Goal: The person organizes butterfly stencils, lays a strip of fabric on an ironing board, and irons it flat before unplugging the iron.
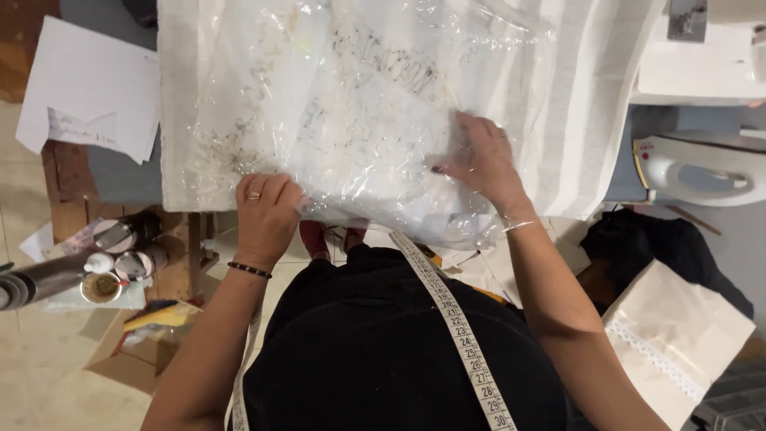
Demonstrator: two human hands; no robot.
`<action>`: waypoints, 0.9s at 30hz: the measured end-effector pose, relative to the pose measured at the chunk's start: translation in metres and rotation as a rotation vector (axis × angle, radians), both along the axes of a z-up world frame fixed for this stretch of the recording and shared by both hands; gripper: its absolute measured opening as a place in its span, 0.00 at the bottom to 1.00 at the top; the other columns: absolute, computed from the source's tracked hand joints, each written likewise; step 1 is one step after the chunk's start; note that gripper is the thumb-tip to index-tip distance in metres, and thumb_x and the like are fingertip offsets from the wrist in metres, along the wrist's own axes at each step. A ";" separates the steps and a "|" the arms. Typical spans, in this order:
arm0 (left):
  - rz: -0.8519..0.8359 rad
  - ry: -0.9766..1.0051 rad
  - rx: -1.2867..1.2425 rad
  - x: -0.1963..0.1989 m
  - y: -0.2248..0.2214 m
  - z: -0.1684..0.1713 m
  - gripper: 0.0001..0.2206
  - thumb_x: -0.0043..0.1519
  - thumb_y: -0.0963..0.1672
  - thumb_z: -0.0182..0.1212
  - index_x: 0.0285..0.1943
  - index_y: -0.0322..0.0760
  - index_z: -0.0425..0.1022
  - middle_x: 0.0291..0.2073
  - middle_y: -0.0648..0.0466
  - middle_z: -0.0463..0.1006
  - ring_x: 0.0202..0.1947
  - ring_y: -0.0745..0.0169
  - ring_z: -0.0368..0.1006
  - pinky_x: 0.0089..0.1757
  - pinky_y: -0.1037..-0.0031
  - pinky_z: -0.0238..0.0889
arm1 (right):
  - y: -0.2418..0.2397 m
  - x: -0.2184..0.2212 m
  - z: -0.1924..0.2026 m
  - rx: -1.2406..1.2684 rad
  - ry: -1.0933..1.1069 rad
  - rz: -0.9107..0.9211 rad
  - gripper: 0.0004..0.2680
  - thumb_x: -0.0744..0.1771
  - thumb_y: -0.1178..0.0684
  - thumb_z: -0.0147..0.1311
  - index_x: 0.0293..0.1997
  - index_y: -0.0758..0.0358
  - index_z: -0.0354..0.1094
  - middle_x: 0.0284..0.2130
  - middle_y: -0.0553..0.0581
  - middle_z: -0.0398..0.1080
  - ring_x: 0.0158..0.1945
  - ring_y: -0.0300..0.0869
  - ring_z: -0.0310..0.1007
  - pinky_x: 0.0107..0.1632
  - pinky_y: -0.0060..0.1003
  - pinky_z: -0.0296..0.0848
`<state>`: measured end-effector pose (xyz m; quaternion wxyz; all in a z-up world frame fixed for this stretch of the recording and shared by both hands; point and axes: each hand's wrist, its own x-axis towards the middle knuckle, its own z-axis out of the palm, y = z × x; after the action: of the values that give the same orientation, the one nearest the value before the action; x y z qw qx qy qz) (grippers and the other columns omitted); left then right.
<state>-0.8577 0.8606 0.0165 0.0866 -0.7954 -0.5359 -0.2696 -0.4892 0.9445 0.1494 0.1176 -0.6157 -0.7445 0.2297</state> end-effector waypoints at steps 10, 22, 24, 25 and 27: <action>0.073 -0.043 0.038 0.004 -0.014 0.011 0.07 0.67 0.49 0.63 0.41 0.44 0.76 0.46 0.56 0.75 0.51 0.56 0.71 0.55 0.61 0.65 | 0.024 0.005 -0.043 -0.249 -0.090 -0.216 0.17 0.63 0.49 0.70 0.54 0.61 0.72 0.50 0.64 0.71 0.52 0.59 0.73 0.51 0.48 0.75; 0.113 -0.029 0.015 0.002 -0.018 0.009 0.03 0.64 0.42 0.67 0.41 0.43 0.77 0.45 0.56 0.75 0.49 0.57 0.72 0.53 0.64 0.64 | -0.039 0.075 -0.073 -0.197 0.732 -0.696 0.08 0.71 0.53 0.55 0.54 0.63 0.66 0.32 0.58 0.69 0.25 0.40 0.75 0.31 0.29 0.81; 0.107 -0.028 0.012 0.001 -0.018 0.007 0.03 0.64 0.42 0.66 0.41 0.43 0.77 0.45 0.56 0.75 0.49 0.57 0.72 0.54 0.64 0.64 | -0.054 0.068 -0.067 -0.217 0.744 -0.799 0.09 0.70 0.52 0.56 0.54 0.61 0.65 0.34 0.58 0.70 0.25 0.42 0.76 0.32 0.29 0.82; 0.103 -0.036 -0.007 0.001 -0.019 0.007 0.03 0.64 0.42 0.67 0.42 0.43 0.78 0.46 0.56 0.76 0.50 0.56 0.72 0.55 0.63 0.63 | -0.061 0.061 -0.063 -0.256 0.790 -0.823 0.09 0.70 0.51 0.57 0.52 0.61 0.64 0.32 0.56 0.70 0.25 0.41 0.77 0.30 0.28 0.81; 0.092 -0.045 -0.023 0.001 -0.017 0.007 0.03 0.64 0.43 0.67 0.43 0.43 0.78 0.46 0.55 0.76 0.51 0.56 0.72 0.56 0.63 0.63 | -0.072 0.050 -0.056 -0.290 0.839 -0.852 0.10 0.69 0.50 0.58 0.51 0.61 0.63 0.31 0.54 0.69 0.25 0.41 0.77 0.29 0.26 0.80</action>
<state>-0.8567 0.8439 0.0238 0.0778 -0.7645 -0.5768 -0.2769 -0.4394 0.8729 0.0937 0.3972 -0.7259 -0.2842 0.4843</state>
